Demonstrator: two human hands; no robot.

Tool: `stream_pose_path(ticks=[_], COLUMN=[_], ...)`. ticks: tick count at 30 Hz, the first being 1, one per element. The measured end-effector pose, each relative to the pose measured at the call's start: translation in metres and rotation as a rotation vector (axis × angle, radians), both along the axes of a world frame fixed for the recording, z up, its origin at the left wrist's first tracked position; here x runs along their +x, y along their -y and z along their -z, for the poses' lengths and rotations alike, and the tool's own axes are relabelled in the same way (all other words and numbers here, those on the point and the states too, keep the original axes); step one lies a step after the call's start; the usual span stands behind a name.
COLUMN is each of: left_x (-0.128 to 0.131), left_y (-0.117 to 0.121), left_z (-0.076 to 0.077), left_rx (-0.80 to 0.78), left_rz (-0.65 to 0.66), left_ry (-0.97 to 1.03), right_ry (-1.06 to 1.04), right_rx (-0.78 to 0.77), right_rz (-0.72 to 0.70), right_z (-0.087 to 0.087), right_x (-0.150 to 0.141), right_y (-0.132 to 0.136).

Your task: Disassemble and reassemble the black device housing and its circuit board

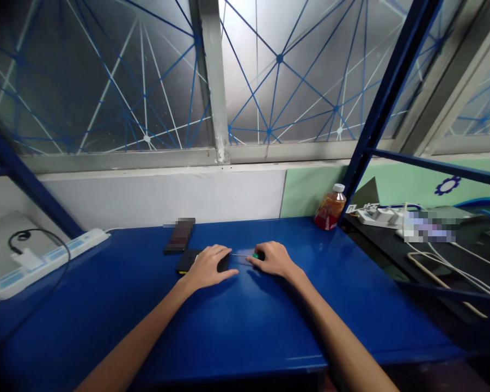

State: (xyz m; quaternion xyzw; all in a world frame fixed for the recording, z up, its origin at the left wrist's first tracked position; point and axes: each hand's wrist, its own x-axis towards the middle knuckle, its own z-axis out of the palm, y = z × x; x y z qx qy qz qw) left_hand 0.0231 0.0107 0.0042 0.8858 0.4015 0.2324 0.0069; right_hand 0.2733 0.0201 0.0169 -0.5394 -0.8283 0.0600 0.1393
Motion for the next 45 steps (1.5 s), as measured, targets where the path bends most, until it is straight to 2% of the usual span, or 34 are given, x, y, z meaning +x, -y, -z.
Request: stream_pose_path(ticks=[3,12,17,23,38,45], left_x=[0.000,0.000,0.000,0.004,0.005,0.006], left_y=[0.000,-0.001,0.000,0.005,0.006,0.010], left_z=[0.000,0.001,0.000,-0.005,-0.005,-0.006], left_rx=[-0.003,-0.018,-0.019,0.049,0.031,-0.001], left_rz=[0.004,0.005,-0.009,0.053,0.081,0.091], left_ry=[-0.003,0.010,0.025,0.101,0.051,0.064], right_ry=[-0.003,-0.052,-0.059,-0.056,-0.085,-0.078], right_rx=[0.034,-0.044,-0.089,-0.072,-0.064,-0.002], right_rz=[-0.010,-0.034,-0.043,-0.020,-0.010,0.074], right_z=[-0.004,0.001,-0.003,-0.006,-0.008,-0.014], right_x=[0.003,0.006,0.004,0.006,0.009,0.016], right_y=[0.000,-0.004,-0.002,-0.002,-0.003,-0.005])
